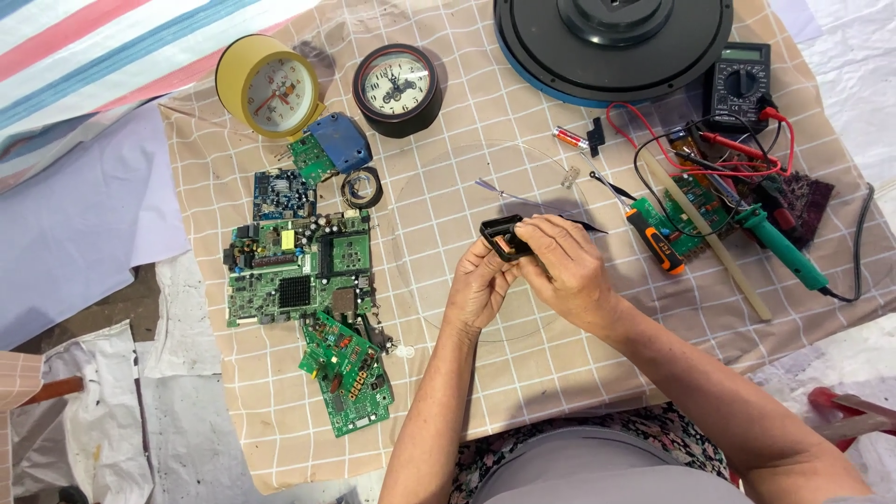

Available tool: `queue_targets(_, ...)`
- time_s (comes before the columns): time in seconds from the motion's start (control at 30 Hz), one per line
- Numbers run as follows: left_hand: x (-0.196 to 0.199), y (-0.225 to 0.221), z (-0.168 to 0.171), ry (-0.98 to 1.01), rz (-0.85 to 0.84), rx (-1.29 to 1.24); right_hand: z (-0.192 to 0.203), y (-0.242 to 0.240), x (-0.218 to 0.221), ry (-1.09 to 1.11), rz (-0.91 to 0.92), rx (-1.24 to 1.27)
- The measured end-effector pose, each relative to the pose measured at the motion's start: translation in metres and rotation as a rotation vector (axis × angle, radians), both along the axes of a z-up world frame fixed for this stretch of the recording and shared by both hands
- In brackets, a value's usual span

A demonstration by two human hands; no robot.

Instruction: Repairing and assembling clock mechanisms and electronic components using a soldering iron and hand tools.

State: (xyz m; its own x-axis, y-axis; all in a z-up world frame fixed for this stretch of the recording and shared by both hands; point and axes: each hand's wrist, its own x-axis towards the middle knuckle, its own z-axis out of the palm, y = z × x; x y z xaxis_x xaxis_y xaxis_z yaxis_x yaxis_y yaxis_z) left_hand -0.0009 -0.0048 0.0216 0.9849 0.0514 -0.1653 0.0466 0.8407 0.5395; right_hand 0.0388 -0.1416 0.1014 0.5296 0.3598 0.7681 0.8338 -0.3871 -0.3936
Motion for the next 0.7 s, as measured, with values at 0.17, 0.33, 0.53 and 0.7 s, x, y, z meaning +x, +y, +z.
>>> queue_targets(0.17,-0.001,-0.001,-0.015,0.023,0.030,0.064,-0.013,0.001,0.002,0.119,-0.051,0.039)
queue_targets(0.33,-0.003,-0.005,-0.015,0.042,0.067,0.109,-0.027,-0.001,0.006,0.569,-0.129,0.191)
queue_targets(0.53,-0.002,-0.011,-0.010,0.070,0.084,0.160,-0.027,-0.003,0.021,1.272,-0.145,0.556)
queue_targets(0.7,0.000,-0.013,-0.010,0.244,0.317,0.420,-0.018,-0.012,0.034,1.575,0.001,0.958)
